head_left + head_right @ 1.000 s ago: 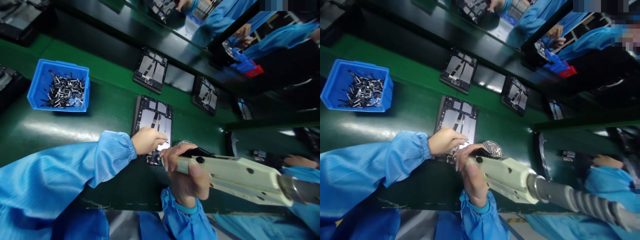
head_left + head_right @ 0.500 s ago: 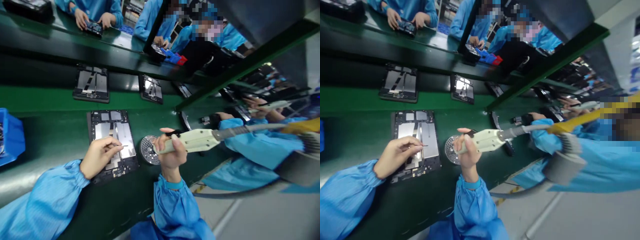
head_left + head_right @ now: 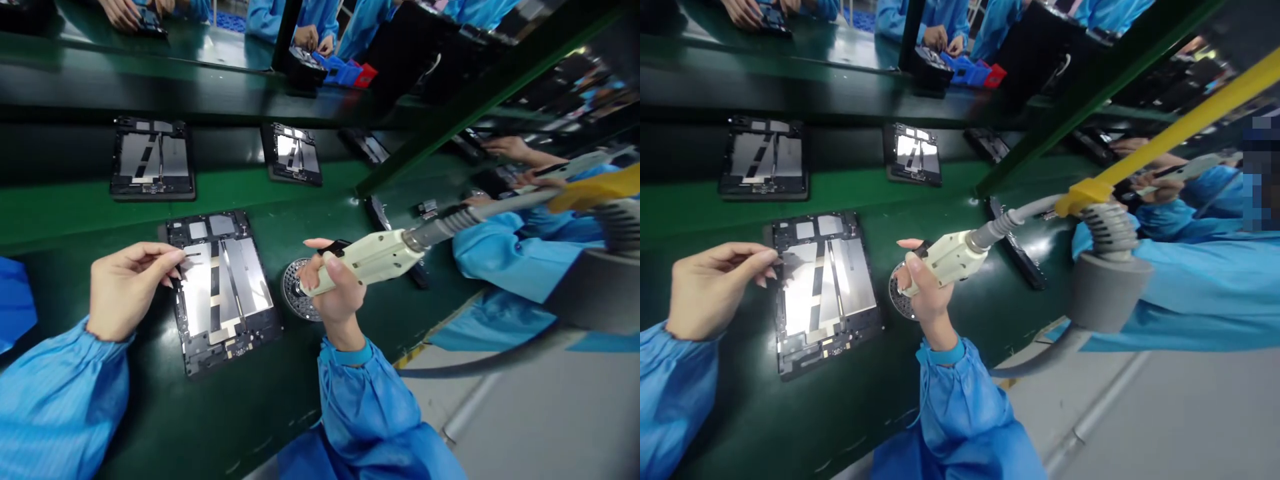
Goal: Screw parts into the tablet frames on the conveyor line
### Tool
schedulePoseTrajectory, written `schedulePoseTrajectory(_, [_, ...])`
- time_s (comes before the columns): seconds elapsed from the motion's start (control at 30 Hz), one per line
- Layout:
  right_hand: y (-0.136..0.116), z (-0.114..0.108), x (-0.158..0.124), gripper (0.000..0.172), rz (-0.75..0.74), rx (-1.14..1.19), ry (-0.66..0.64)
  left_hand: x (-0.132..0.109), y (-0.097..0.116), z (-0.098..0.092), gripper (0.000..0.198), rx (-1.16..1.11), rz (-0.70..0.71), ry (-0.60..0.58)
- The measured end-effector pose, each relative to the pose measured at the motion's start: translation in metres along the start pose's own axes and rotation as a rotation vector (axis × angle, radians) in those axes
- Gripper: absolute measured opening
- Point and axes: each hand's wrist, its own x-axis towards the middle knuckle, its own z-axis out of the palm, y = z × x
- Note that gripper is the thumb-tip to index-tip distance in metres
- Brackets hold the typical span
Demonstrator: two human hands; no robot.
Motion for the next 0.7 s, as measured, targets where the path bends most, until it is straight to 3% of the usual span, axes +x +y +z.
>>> schedulePoseTrajectory(0.27, [0.003,-0.003,0.000,0.028,0.026,-0.006,-0.026,0.024,-0.015,-0.004,0.018,-0.097,-0.004,0.050])
schedulePoseTrajectory(0.5, [0.001,-0.010,0.001,0.032,0.004,0.028,-0.093,0.061,-0.029,0.003,0.027,-0.050,-0.200,0.079])
schedulePoseTrajectory(0.7, [-0.009,-0.005,0.004,0.032,-0.008,0.022,-0.084,0.076,-0.041,0.005,0.034,-0.067,-0.234,0.074])
